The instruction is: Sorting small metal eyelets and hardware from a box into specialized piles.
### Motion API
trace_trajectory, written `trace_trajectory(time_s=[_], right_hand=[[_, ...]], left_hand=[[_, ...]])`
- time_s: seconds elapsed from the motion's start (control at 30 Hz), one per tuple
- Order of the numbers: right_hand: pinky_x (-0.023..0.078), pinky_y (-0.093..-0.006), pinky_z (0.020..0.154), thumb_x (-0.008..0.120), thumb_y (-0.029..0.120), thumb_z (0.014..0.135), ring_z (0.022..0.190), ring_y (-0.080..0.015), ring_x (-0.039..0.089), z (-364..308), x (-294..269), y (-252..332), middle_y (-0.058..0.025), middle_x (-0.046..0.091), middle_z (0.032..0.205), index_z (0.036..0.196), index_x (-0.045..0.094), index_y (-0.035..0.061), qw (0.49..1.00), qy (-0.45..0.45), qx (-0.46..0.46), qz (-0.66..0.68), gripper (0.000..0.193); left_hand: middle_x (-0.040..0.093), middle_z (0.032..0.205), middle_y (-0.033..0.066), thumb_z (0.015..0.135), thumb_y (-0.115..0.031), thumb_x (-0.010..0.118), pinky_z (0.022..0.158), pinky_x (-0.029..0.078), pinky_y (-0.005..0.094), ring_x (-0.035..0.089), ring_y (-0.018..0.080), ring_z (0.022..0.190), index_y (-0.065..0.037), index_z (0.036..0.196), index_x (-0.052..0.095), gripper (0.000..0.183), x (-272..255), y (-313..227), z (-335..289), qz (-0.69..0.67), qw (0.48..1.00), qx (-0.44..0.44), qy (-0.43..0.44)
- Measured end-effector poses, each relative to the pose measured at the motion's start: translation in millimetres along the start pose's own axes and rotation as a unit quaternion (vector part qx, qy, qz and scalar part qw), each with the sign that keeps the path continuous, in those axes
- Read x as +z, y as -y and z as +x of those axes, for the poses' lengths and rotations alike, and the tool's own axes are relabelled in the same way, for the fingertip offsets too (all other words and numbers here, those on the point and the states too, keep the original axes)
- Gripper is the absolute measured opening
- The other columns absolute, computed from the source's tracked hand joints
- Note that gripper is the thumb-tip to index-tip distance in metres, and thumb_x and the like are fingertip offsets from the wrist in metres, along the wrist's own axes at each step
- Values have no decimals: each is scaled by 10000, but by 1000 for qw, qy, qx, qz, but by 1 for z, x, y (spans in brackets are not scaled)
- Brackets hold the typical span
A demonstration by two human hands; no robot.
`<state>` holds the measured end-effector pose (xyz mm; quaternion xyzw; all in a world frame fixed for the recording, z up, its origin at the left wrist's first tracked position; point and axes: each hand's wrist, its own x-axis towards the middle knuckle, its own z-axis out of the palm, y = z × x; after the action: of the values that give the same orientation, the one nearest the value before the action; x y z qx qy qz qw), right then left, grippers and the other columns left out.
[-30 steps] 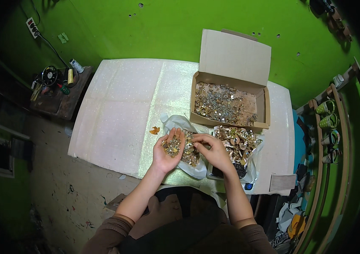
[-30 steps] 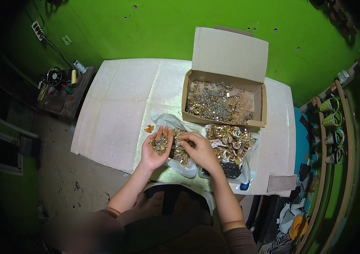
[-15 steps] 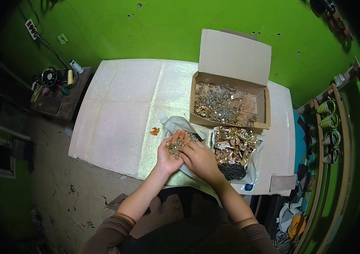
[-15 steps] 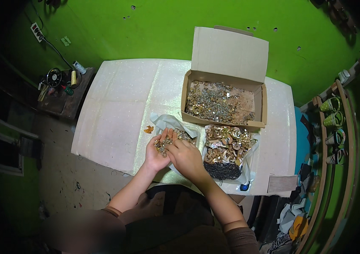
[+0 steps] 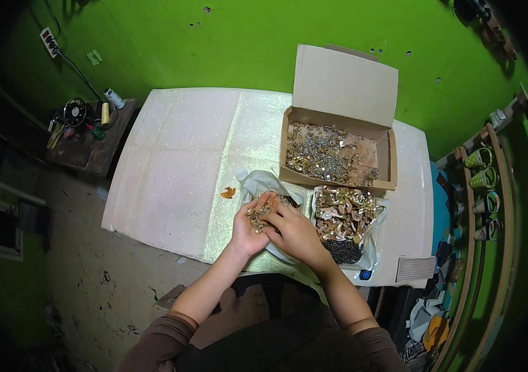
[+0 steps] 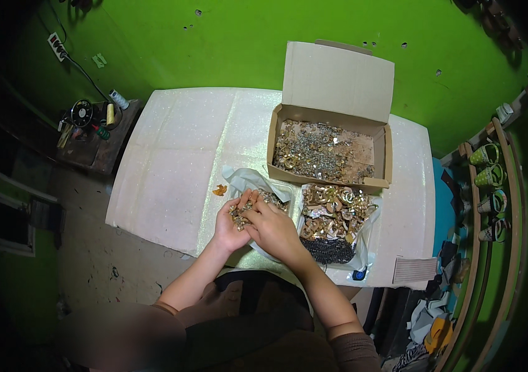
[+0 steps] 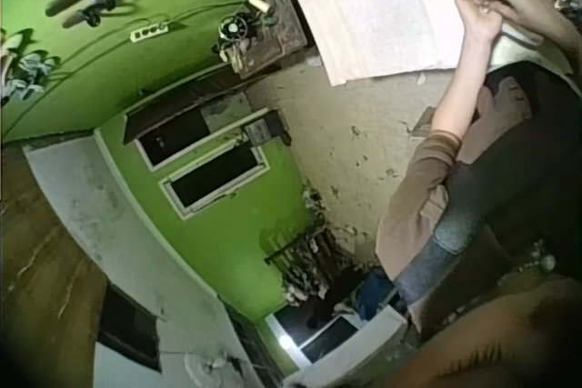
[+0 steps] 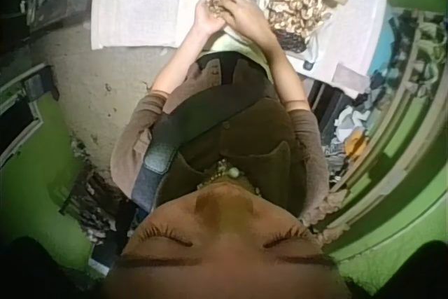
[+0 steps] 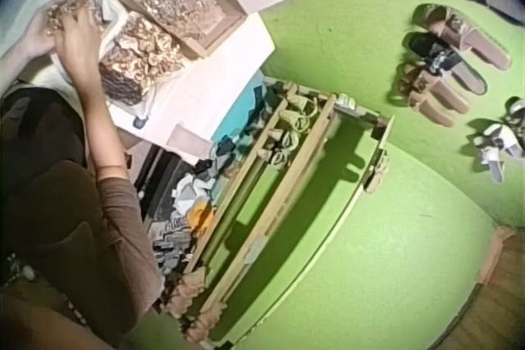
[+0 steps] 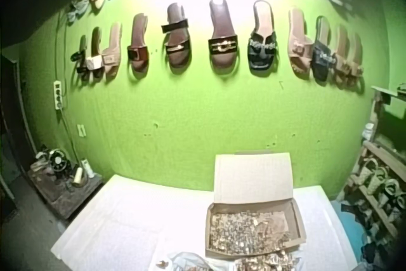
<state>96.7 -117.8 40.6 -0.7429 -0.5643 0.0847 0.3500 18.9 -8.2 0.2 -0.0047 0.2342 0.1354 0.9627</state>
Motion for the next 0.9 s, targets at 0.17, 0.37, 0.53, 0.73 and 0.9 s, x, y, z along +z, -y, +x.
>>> trace_trajectory(time_s=[0.17, 0.37, 0.53, 0.73, 0.9], right_hand=[[456, -353, 708, 608, 132, 729, 817, -289, 550, -2, -4, -3, -107, 547, 876, 944, 574, 74, 999, 4, 19, 38, 225], [458, -328, 690, 588, 96, 748, 792, -260, 572, -3, -19, -11, -118, 557, 881, 967, 564, 45, 985, 21, 121, 121, 226], [464, -328, 705, 613, 132, 753, 808, -256, 582, -6, -19, -16, -114, 570, 921, 1016, 561, 44, 991, -3, 105, 79, 282], [463, -360, 721, 646, 237, 727, 876, -296, 565, -1, -11, 6, -127, 531, 1013, 1048, 549, 31, 992, 37, 118, 38, 393], [469, -383, 726, 656, 251, 705, 895, -342, 553, -1, 11, 12, -173, 494, 1051, 1097, 513, 25, 994, 8, 106, -18, 475]], left_hand=[[544, 1096, 111, 853, -163, 397, 941, 371, 359, 488, 241, 1077, -24, 1100, 502, 303, 0, 0, -2, -7, 1000, 8, -13], [547, 1054, 141, 844, -103, 414, 958, 387, 346, 492, 246, 1062, 20, 1039, 521, 254, 6, -6, -5, -104, 994, 18, -33], [547, 1051, 140, 838, -89, 419, 968, 381, 345, 492, 236, 1062, 19, 1036, 526, 249, 8, -5, -5, -110, 992, 29, -47], [529, 1130, 108, 859, -175, 384, 985, 347, 354, 473, 219, 1099, -10, 1089, 510, 310, -4, -1, -1, -19, 999, 35, -20], [482, 1208, 106, 863, -196, 379, 1000, 322, 374, 440, 233, 1144, -39, 1154, 476, 345, -1, 5, -1, 23, 998, 51, -4]])
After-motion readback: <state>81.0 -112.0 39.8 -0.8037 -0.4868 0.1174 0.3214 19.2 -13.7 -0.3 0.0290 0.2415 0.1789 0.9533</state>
